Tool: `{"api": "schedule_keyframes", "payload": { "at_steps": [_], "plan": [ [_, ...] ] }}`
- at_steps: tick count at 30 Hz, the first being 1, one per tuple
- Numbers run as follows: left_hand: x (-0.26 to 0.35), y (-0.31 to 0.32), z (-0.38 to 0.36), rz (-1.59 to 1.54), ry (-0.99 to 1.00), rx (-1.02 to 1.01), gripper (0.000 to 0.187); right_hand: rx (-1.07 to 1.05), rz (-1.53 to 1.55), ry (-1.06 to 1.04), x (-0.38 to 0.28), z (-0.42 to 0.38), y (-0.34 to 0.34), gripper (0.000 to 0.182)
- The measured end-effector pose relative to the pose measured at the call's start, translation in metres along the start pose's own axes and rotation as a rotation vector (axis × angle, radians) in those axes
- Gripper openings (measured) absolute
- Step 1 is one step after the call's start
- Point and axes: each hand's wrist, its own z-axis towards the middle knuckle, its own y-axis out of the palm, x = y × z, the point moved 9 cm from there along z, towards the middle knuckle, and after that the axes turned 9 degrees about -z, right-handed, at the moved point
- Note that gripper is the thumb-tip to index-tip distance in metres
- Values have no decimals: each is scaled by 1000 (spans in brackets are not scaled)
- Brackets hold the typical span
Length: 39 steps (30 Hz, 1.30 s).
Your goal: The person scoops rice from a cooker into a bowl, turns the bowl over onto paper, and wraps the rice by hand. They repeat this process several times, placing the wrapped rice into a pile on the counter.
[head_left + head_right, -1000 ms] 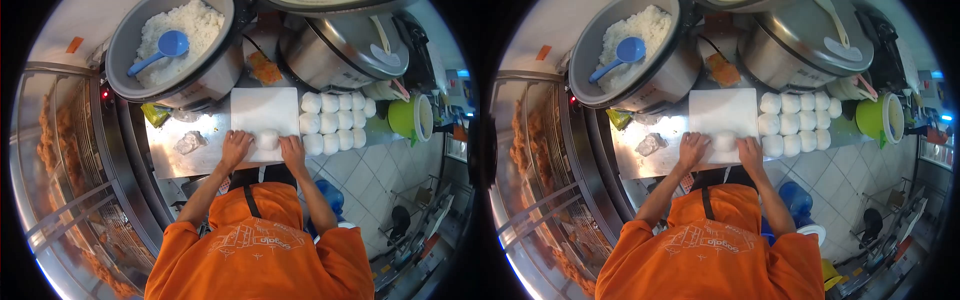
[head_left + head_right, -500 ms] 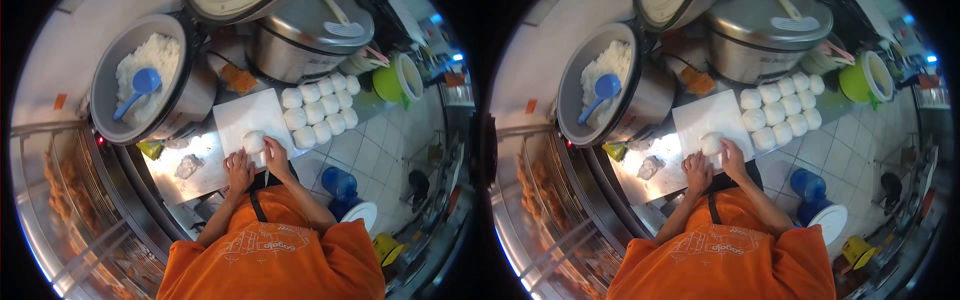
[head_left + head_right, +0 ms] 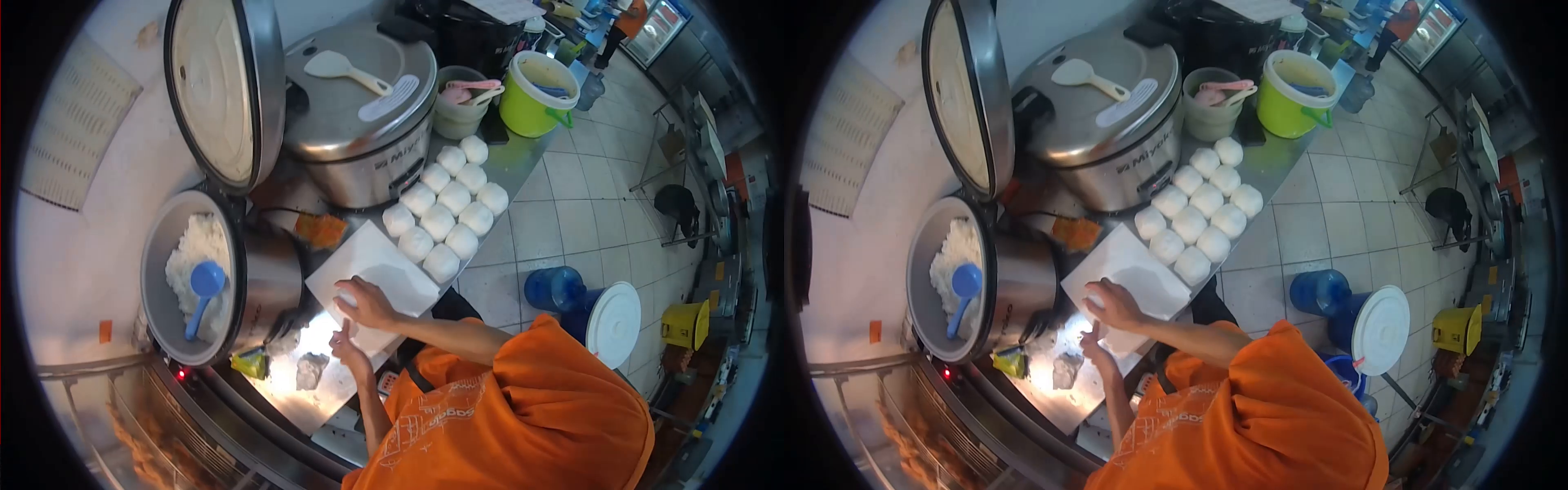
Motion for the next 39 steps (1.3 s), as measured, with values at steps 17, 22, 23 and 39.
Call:
{"api": "schedule_keyframes", "payload": {
  "at_steps": [17, 22, 23, 39],
  "plan": [
    [207, 271, -92, -686, 113, -787, 71, 439, 466, 397, 60, 18, -310, 36],
    [195, 353, -99, 192, 344, -922, 71, 338, 349, 716, 196, -5, -326, 30],
    [207, 356, -105, 360, 738, -772, 71, 303, 202, 743, 223, -1, -337, 27],
    [120, 140, -36, 273, 122, -318, 40, 174, -329, 624, 350, 60, -348, 69]
  ]
}}
